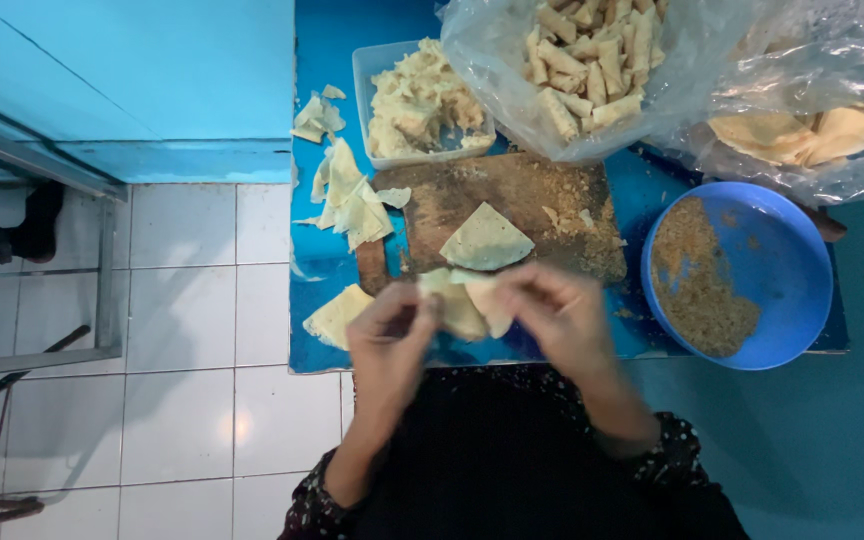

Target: The person folds triangular pastry wrappers on a wooden board, pressing each folded piece closed, and occasionally lifts and tilts a blue bowl of brown filling on the table. Folded pieces are set aside with other finished pastries while more wrappers are taken from a plastic bag.

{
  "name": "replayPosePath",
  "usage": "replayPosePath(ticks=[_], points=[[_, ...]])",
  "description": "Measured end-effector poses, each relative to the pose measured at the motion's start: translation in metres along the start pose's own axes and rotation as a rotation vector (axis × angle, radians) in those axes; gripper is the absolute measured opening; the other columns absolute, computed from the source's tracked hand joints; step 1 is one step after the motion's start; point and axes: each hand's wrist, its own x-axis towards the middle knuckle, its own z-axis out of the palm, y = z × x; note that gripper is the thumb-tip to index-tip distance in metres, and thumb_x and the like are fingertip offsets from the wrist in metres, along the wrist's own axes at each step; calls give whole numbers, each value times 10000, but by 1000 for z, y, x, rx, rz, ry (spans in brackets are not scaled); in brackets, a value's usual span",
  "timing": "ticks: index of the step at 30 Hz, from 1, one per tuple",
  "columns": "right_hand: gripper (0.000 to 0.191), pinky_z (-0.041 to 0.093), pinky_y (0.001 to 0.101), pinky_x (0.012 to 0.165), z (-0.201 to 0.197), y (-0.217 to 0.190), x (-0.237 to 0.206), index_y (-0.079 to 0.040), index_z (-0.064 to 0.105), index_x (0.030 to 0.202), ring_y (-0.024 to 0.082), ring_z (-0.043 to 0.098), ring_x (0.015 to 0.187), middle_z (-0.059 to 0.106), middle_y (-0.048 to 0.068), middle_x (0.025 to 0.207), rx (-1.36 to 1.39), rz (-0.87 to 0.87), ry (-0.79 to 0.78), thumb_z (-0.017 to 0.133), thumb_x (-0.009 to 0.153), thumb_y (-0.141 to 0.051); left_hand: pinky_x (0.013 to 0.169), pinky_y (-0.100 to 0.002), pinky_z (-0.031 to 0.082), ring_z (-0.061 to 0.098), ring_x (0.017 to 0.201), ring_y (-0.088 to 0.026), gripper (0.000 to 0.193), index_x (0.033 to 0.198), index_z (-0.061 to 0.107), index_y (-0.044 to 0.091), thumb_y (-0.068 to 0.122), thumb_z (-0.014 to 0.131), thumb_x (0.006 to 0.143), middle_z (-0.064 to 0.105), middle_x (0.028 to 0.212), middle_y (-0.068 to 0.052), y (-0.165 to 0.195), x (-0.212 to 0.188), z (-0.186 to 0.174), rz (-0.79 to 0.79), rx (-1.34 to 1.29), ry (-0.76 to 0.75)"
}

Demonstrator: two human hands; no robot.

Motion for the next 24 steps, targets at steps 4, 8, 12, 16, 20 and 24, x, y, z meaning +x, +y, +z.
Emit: replayPosePath(ticks=[4, 8, 12, 16, 20, 24], points=[[110, 598, 302, 758, -27, 1, 18, -9, 753, 1046, 155, 727, 815, 764, 106, 981, 555, 43, 181, 687, 965, -44, 695, -203, 507, 626, 769, -48, 95, 927, 718, -14, 65, 692, 973, 692, 856, 30, 11, 0, -30, 1, -47, 106], [118, 588, 322, 818, -23, -14, 17, -11, 735, 1077, 169, 697, 934, 740, 88, 1078, -299, -344, 363, 723, 971, -62, 689, -283, 514, 634, 739, -159, 101, 937, 701, -21, 71, 710, 975, 661, 864, -56, 27, -6, -47, 149, 555, 213], [161, 569, 398, 931, 11, -33, 14, -45, 736, 1053, 296, 695, 1094, 736, 106, 1124, -1061, -764, 204, 741, 892, -52, 826, -430, 498, 607, 943, -355, 89, 950, 710, 12, 76, 749, 901, 657, 1008, -134, 37, -6, -43, 419, 1122, 308], [181, 554, 420, 953, 31, -48, 7, -49, 744, 1060, 278, 683, 1099, 725, 81, 1135, -1095, -781, 211, 761, 880, -51, 912, -486, 468, 552, 1054, -402, 402, 1228, 654, -46, 89, 775, 869, 590, 1140, -199, 41, -1, -38, 401, 1104, 343], [249, 527, 476, 1013, 32, -47, 3, -53, 747, 1118, 269, 678, 1124, 715, 88, 1169, -1118, -735, 183, 767, 873, -92, 1020, -522, 433, 523, 1181, -439, 621, 1442, 547, -74, 32, 741, 861, 536, 1309, -259, 42, 2, -35, 464, 1136, 345], [251, 487, 531, 1052, 27, -37, 2, -88, 747, 1113, 260, 677, 1138, 715, 69, 1191, -1077, -710, 162, 786, 868, -131, 1096, -481, 421, 533, 1250, -388, 452, 1391, 574, 52, -44, 708, 970, 538, 1436, -195, 35, 8, -17, 644, 1093, 303]])
